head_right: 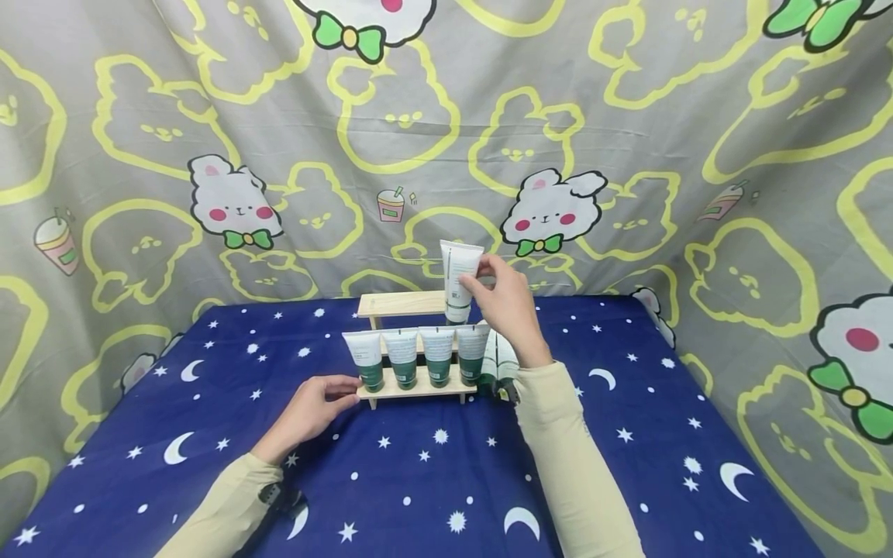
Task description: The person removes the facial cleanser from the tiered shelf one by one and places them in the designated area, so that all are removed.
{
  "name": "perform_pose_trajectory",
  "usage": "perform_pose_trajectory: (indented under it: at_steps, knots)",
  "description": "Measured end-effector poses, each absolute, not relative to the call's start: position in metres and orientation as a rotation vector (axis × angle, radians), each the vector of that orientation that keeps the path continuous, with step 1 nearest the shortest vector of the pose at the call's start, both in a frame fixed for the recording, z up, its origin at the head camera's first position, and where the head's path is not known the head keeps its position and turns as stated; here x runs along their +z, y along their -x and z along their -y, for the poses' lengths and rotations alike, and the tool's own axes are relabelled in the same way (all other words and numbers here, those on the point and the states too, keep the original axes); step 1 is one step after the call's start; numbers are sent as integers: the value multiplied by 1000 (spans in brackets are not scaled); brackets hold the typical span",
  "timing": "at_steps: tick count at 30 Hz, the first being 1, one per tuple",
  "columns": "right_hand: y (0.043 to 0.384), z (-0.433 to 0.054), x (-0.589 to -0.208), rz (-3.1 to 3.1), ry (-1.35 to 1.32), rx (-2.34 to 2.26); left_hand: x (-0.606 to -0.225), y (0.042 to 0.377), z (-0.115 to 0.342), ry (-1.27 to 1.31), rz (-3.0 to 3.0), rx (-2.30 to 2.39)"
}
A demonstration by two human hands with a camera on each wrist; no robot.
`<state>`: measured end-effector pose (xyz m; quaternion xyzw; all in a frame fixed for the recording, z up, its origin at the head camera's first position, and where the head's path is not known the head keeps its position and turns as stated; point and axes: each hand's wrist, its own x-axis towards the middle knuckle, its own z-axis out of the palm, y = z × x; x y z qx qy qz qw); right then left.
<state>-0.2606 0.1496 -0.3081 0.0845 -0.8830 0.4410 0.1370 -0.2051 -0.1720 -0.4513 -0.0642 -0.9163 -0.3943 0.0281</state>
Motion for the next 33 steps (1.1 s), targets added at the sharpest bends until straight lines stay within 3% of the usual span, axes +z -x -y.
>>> perform_pose_trajectory:
  at_steps: [33]
  knots:
    - [257,-223,-353,2615,-15,1187,-449,204,170,193,2833,-1230]
